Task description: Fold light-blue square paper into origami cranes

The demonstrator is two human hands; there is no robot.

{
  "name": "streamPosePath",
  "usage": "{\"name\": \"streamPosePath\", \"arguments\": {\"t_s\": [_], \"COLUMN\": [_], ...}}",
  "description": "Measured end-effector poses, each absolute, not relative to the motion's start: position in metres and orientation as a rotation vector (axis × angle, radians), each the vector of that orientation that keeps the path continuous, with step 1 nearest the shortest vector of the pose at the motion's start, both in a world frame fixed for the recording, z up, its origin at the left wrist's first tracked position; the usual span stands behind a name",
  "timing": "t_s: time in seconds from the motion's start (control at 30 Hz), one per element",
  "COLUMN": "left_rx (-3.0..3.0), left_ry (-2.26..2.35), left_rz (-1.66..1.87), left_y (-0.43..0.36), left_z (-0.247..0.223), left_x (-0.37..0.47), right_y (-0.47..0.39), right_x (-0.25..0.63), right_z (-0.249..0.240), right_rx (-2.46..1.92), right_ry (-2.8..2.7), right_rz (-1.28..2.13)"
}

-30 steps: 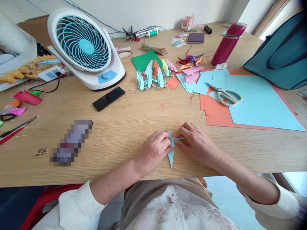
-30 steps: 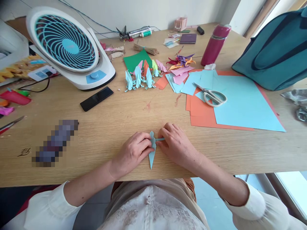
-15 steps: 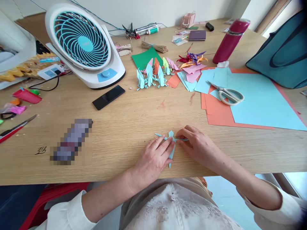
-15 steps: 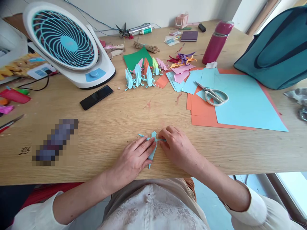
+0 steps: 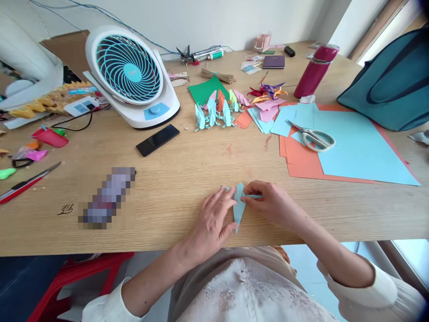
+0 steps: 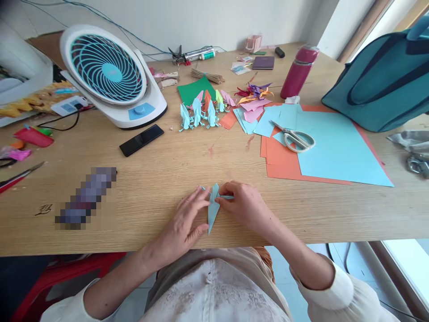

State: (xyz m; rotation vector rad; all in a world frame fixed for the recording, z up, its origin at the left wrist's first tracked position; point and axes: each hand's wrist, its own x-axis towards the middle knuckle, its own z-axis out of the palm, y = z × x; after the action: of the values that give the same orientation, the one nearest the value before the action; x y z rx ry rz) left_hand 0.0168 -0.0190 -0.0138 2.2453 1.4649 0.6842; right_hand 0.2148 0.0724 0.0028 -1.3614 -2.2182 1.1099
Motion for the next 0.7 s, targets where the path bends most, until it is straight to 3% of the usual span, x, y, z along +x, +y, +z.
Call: {"name": "streamPosePath", "arguments": {"t_s": [0.13, 0.37, 0.7], "left_rx": [1.670, 1.127, 1.321], "left_ry": [1.649, 1.206, 1.155], "left_rz": [1.160, 1.166, 1.132], "left_y": [-0.004, 0.037, 0.079], "left_z": [-0.008, 0.005, 0.017], "left_x": [0.012, 0.023, 0.022], "right_y": [0.071, 0.077, 0.123], "right_x": [0.213, 0.211, 0.215], "right_z": [0.010, 0.029, 0.031], "right_rx": [-1.164, -0.980, -0.955], "right_ry": [-1.988, -1.957, -2.055], "right_rz": [1.280, 1.223, 1.088]}}
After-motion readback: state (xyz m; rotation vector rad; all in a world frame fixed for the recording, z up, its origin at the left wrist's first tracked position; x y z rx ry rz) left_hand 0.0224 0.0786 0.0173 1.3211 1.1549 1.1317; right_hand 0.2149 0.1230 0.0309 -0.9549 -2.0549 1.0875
